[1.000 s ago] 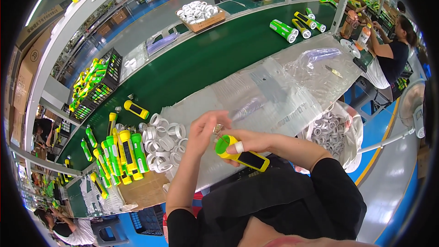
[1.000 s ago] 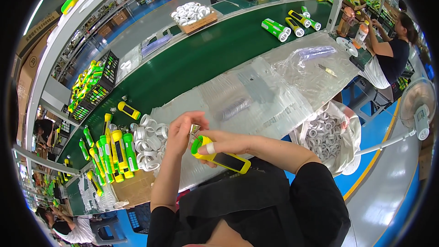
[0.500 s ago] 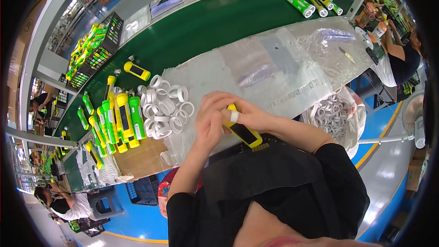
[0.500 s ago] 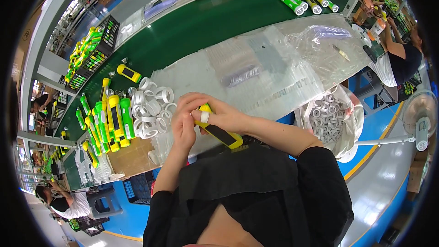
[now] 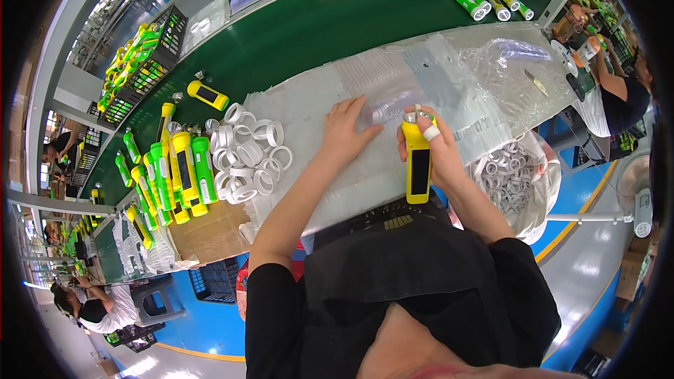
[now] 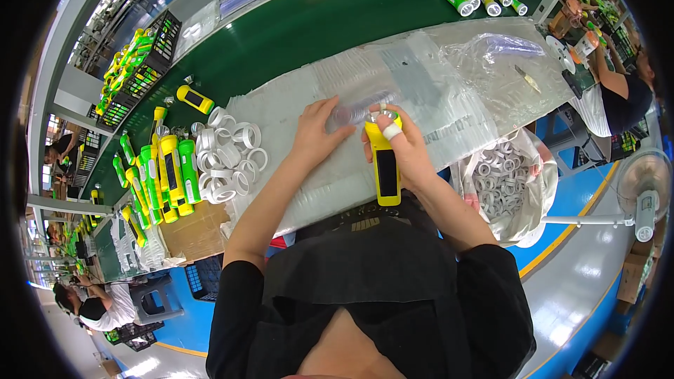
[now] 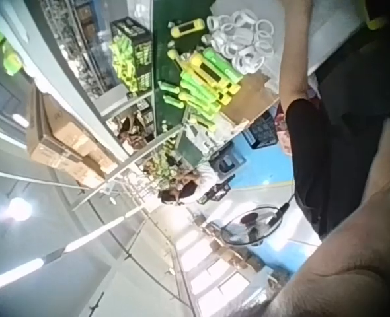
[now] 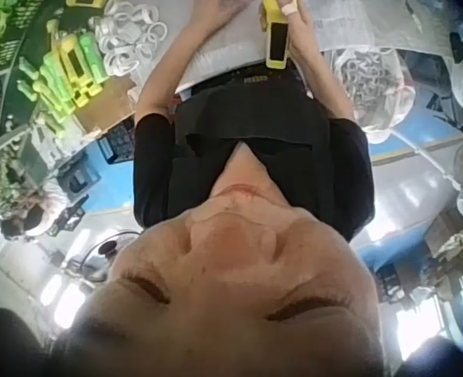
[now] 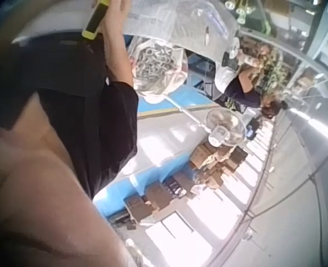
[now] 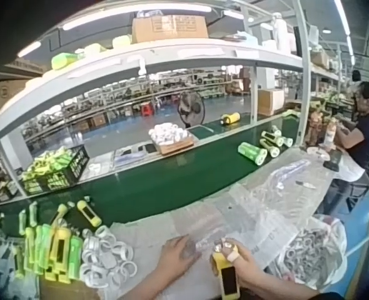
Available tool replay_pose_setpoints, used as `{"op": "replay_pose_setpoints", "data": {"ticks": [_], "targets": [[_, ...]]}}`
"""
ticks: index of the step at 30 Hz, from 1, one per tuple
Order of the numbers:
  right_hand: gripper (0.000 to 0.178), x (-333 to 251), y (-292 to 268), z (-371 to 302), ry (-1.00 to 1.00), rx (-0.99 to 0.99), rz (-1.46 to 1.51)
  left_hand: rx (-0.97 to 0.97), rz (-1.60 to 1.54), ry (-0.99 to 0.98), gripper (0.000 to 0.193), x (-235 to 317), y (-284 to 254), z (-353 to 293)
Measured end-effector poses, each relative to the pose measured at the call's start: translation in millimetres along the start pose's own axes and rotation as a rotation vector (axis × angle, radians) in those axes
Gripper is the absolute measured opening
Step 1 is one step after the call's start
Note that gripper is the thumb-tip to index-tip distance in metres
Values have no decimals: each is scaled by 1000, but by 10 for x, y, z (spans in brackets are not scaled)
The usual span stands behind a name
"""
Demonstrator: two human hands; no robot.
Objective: Manually assembling plastic flashlights by attaching lens caps and internal components at an assembly line.
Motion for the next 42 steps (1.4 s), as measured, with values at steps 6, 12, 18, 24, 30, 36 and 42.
{"op": "replay_pose_setpoints", "data": {"ticks": [6,12,18,24,30,36,42], "targets": [[38,-26,-67,-23,30,11,66,-35,-102,35,57,-161,63,-4],[37,-14,127,14,81,-175,-25,0,-380,-9,47,342,-481,-43],[39,38,446,76,88,-367,-151,0,-487,8,39,588,-723,-329],[36,146,617,87,143,-490,-184,116,-401,213,38,501,-795,-434],[32,213,840,146,179,-527,-117,230,-364,199,30,377,-835,-500],[39,189,967,594,-184,-506,-127,514,94,12,30,98,-1252,-380],[30,453,1007,944,-257,-417,-164,201,536,-186,26,-460,-1257,-465]]}}
Point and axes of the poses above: each hand's wrist, its own z-axis towards the middle knuckle, its own y-axis out of the palm, x = y × z, the point moved 1 cm from there along z, towards the middle knuckle, and after that the axes turned 3 degrees about x, right-handed, at the moved point
